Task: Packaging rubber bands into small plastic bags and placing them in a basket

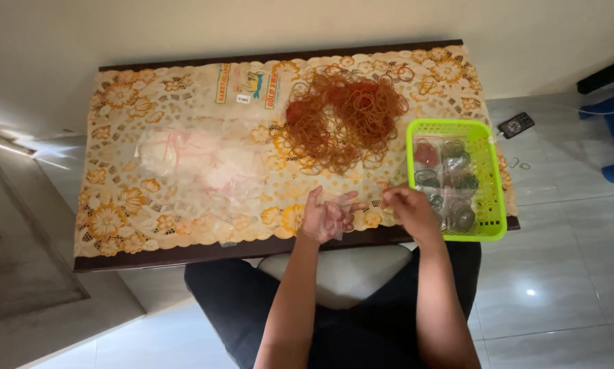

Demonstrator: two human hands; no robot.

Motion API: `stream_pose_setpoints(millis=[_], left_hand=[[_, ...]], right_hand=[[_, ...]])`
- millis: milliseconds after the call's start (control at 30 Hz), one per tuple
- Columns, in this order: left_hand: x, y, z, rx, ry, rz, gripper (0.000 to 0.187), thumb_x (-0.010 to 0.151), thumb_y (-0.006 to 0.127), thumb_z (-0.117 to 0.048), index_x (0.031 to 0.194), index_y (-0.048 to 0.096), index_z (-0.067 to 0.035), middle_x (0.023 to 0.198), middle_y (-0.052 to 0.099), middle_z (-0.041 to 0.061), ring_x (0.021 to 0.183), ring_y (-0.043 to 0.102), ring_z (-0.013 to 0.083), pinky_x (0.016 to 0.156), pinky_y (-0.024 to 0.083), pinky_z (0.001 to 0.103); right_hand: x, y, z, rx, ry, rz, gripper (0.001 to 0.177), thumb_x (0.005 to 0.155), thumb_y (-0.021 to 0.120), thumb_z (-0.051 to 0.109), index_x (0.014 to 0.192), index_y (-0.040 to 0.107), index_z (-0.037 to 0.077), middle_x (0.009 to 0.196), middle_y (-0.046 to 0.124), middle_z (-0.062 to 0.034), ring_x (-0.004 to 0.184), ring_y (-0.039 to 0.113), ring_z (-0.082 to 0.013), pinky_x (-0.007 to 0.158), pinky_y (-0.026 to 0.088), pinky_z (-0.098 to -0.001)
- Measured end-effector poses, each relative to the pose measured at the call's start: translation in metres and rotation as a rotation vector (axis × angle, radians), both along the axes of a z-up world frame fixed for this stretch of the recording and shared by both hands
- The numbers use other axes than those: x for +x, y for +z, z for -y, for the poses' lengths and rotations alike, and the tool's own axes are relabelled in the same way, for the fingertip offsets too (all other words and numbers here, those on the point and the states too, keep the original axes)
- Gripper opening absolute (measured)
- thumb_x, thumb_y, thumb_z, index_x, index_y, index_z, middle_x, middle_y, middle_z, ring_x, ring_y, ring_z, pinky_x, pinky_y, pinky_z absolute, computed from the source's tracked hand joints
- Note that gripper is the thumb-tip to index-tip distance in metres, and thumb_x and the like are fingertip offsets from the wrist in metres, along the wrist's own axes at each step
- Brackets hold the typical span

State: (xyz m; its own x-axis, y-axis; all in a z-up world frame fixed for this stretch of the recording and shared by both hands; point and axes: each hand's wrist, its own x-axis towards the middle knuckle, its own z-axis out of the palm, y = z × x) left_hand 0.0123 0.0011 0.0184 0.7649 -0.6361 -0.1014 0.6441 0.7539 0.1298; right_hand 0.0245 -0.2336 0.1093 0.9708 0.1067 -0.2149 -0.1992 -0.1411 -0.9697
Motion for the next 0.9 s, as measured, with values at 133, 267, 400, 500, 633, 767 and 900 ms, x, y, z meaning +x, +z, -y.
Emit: stream_pose_setpoints(millis=[133,267,400,500,633,767,900], left_hand=[[0.007,-0.036,0.003,0.055,-0.005,-0.066,0.101,0.084,0.042,-0.077,0.149,0.051,-0.001,0.116,0.069,0.024,0.081,0.06,0.0315,0.068,0.046,0.04],[0.002,-0.016,0.004,0.192,-0.02,-0.027,0.088,0.092,0.044,-0.072,0.146,0.055,-0.003,0.115,0.072,0.013,0.084,0.063,0.0243,0.068,0.046,0.035],[0.002,-0.024,0.011,0.352,-0.047,0.032,0.08,0.099,0.046,-0.07,0.145,0.057,-0.006,0.122,0.072,0.008,0.091,0.067,0.0177,0.074,0.051,0.03],[-0.006,0.008,0.007,0.423,-0.047,0.007,0.066,0.102,0.052,-0.061,0.13,0.067,-0.003,0.091,0.074,0.01,0.076,0.068,0.0191,0.073,0.054,0.03],[-0.002,-0.015,0.012,0.457,-0.015,-0.027,0.056,0.101,0.059,-0.056,0.121,0.072,-0.004,0.082,0.073,0.014,0.082,0.071,0.0252,0.076,0.056,0.033],[0.001,-0.035,0.014,0.495,-0.005,-0.037,0.049,0.096,0.069,-0.054,0.115,0.073,-0.009,0.093,0.076,0.01,0.082,0.073,0.0255,0.07,0.058,0.033],[0.0,-0.014,0.013,0.501,0.002,-0.026,0.045,0.093,0.073,-0.053,0.11,0.072,-0.011,0.089,0.074,0.009,0.077,0.073,0.0255,0.065,0.057,0.031]], right_hand=[[0.013,-0.034,0.015,0.064,-0.083,0.101,0.022,0.102,0.072,0.021,0.115,0.074,0.003,0.063,0.063,-0.0085,0.046,0.052,-0.0088,0.044,0.047,-0.0224],[0.007,-0.026,-0.005,-0.151,-0.115,0.302,0.019,0.098,0.078,0.025,0.109,0.08,0.011,0.116,0.064,-0.0098,0.084,0.06,-0.015,0.071,0.055,-0.0317],[0.011,-0.047,-0.015,-0.332,-0.014,0.242,0.032,0.097,0.078,0.043,0.109,0.081,0.013,0.127,0.061,-0.0098,0.096,0.061,-0.0235,0.083,0.052,-0.0399],[0.018,-0.034,-0.027,-0.412,0.083,0.173,0.03,0.099,0.074,0.034,0.112,0.08,0.008,0.122,0.064,-0.0097,0.095,0.064,-0.0255,0.083,0.053,-0.0395],[0.025,0.008,-0.048,-0.397,0.243,0.074,0.032,0.093,0.073,0.021,0.114,0.077,-0.003,0.123,0.067,-0.0163,0.098,0.064,-0.0302,0.084,0.053,-0.0446],[0.034,0.025,-0.056,-0.534,0.57,0.002,0.034,0.088,0.073,0.023,0.11,0.077,-0.003,0.122,0.071,-0.0243,0.109,0.067,-0.0446,0.091,0.053,-0.0545],[0.046,0.042,-0.07,-0.697,0.834,0.059,0.031,0.084,0.072,0.026,0.099,0.081,0.0,0.117,0.076,-0.0213,0.108,0.068,-0.0451,0.095,0.053,-0.0541]])
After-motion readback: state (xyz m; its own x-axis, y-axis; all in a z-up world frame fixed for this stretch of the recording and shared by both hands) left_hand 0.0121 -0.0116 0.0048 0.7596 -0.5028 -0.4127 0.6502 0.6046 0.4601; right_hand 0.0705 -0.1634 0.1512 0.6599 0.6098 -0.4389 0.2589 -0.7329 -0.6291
